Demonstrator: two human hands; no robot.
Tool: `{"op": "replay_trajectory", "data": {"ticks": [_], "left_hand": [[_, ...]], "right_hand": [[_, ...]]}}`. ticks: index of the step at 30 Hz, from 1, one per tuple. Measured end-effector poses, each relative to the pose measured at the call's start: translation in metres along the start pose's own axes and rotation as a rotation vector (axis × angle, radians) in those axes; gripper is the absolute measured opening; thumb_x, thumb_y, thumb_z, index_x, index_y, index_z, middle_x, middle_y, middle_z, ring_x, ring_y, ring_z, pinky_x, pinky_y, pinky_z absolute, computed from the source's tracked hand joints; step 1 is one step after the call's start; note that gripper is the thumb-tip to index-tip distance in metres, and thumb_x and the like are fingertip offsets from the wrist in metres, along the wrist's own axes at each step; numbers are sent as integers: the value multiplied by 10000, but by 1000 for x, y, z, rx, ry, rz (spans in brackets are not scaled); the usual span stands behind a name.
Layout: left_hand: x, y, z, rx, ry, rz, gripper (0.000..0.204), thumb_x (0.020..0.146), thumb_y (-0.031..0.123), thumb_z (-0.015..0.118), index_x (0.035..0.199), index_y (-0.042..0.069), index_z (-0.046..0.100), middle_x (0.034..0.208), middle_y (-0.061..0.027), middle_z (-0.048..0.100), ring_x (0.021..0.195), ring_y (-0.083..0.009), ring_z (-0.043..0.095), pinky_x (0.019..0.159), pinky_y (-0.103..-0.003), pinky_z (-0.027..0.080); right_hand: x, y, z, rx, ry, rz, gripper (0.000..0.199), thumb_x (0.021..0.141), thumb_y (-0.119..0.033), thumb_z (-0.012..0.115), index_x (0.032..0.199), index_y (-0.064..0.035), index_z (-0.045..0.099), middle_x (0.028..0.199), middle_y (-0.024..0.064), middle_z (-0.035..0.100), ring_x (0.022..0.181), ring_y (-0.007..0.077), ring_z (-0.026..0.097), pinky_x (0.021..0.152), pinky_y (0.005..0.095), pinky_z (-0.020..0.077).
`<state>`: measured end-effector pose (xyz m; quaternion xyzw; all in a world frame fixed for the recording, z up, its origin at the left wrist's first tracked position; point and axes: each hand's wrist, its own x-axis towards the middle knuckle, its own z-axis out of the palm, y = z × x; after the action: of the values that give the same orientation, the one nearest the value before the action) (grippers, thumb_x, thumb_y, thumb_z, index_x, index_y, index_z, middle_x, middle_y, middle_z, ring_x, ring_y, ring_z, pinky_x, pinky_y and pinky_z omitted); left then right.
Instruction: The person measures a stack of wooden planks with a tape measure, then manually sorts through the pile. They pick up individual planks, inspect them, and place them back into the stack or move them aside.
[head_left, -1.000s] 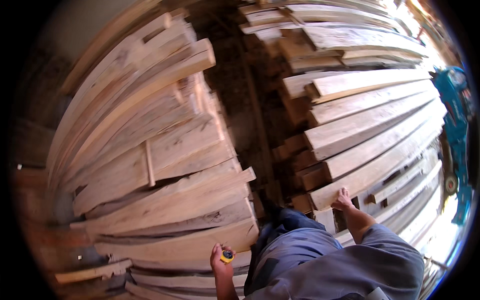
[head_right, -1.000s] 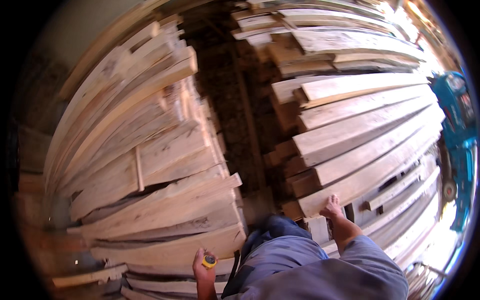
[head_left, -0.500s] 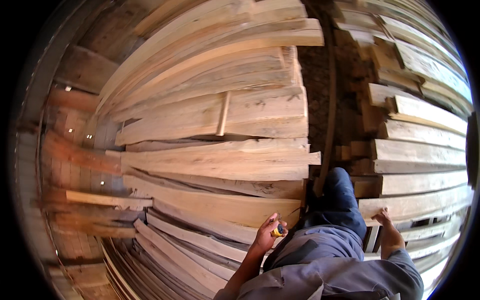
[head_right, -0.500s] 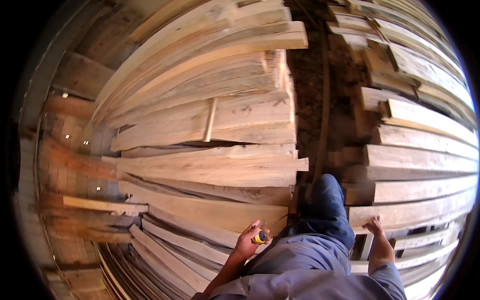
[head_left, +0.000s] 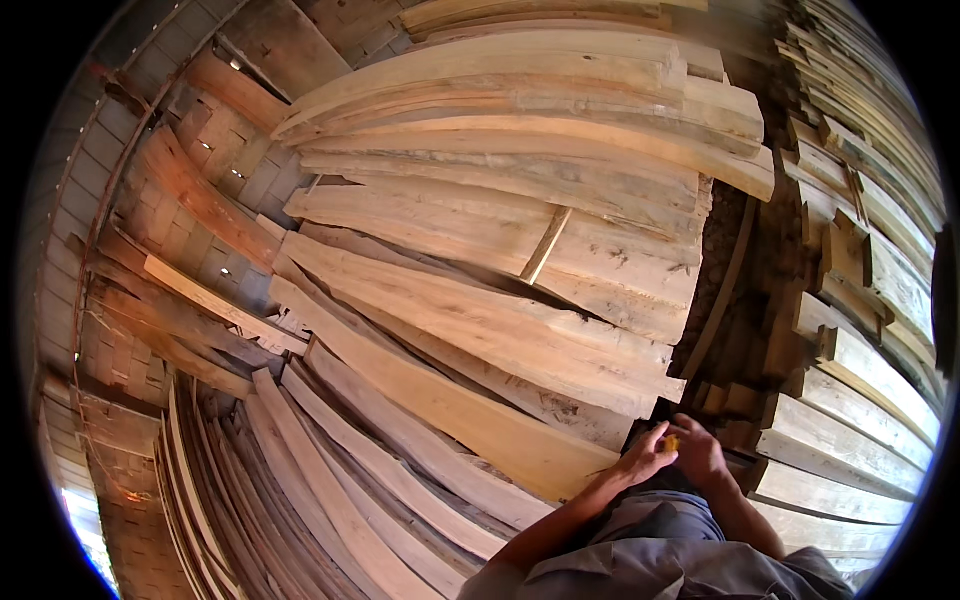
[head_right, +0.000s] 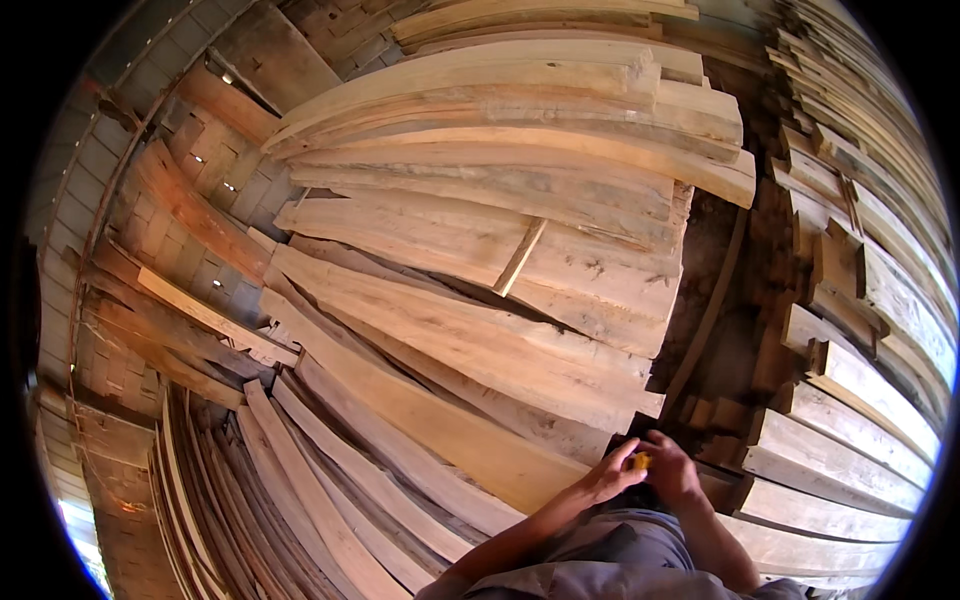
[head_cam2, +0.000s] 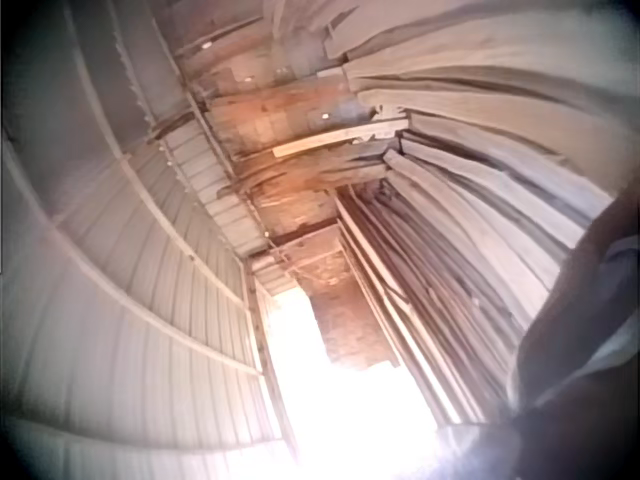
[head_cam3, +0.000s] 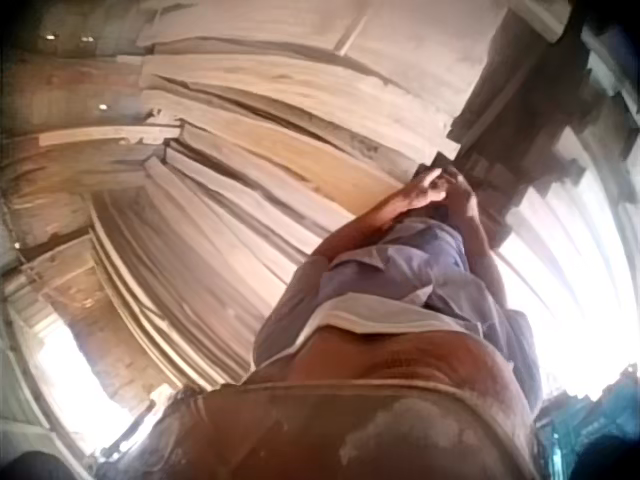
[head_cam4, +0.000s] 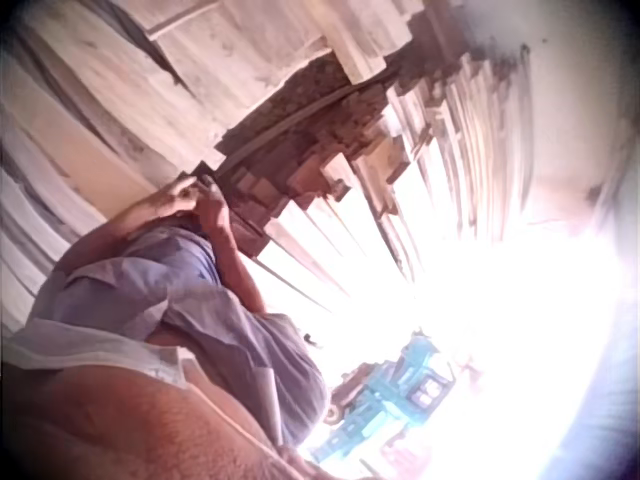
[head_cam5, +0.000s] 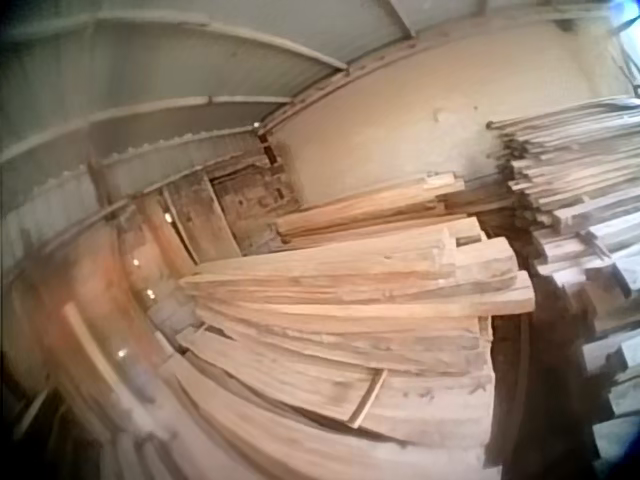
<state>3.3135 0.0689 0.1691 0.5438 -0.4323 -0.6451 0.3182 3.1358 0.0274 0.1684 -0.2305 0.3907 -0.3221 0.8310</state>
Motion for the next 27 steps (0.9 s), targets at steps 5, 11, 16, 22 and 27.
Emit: {"op": "replay_trajectory", "data": {"ticks": [5, 11, 16, 22, 27], "left_hand": [[26, -2, -14, -244, -82, 26, 650, 917, 144, 576, 1432, -91, 256, 1227, -184, 580, 1086, -207, 588, 971, -300, 445], [40, -31, -48, -221, 184, -226, 581, 934, 180, 599, 1416, -30, 354, 1165, -135, 614, 998, -164, 602, 866, -286, 500], [17, -23, -63, -188, 257, -358, 511, 910, 129, 616, 1345, -53, 418, 933, -86, 627, 804, -159, 610, 724, -272, 523], [39, -61, -73, -179, 291, -588, 221, 866, 98, 621, 1029, -42, 569, 821, -64, 616, 685, -133, 596, 578, -271, 483], [77, 76, -64, 1139, -278, 458, 246, 873, 148, 599, 1058, -12, 622, 922, -187, 616, 841, -271, 628, 778, -392, 524]], "right_hand": [[59, 7, -9, 260, -23, 372, 130, 877, -110, 533, 957, -41, 608, 859, 114, 635, 781, 267, 632, 673, 389, 535], [76, -10, -143, 296, 207, 258, 87, 792, -94, 611, 877, -78, 615, 762, 94, 615, 667, 232, 616, 573, 371, 509], [68, -78, -250, -39, 848, 30, 191, 767, -204, 682, 892, -64, 645, 751, 69, 625, 722, 224, 626, 686, 372, 514], [42, -186, -396, -424, 1520, -300, 375, 751, -288, 702, 1033, -43, 666, 765, 120, 675, 753, 266, 655, 726, 357, 521], [-5, -164, -443, -1071, 1369, 168, 458, 743, -162, 591, 1199, -134, 627, 1205, 221, 578, 1106, 360, 577, 931, 418, 486]]}}
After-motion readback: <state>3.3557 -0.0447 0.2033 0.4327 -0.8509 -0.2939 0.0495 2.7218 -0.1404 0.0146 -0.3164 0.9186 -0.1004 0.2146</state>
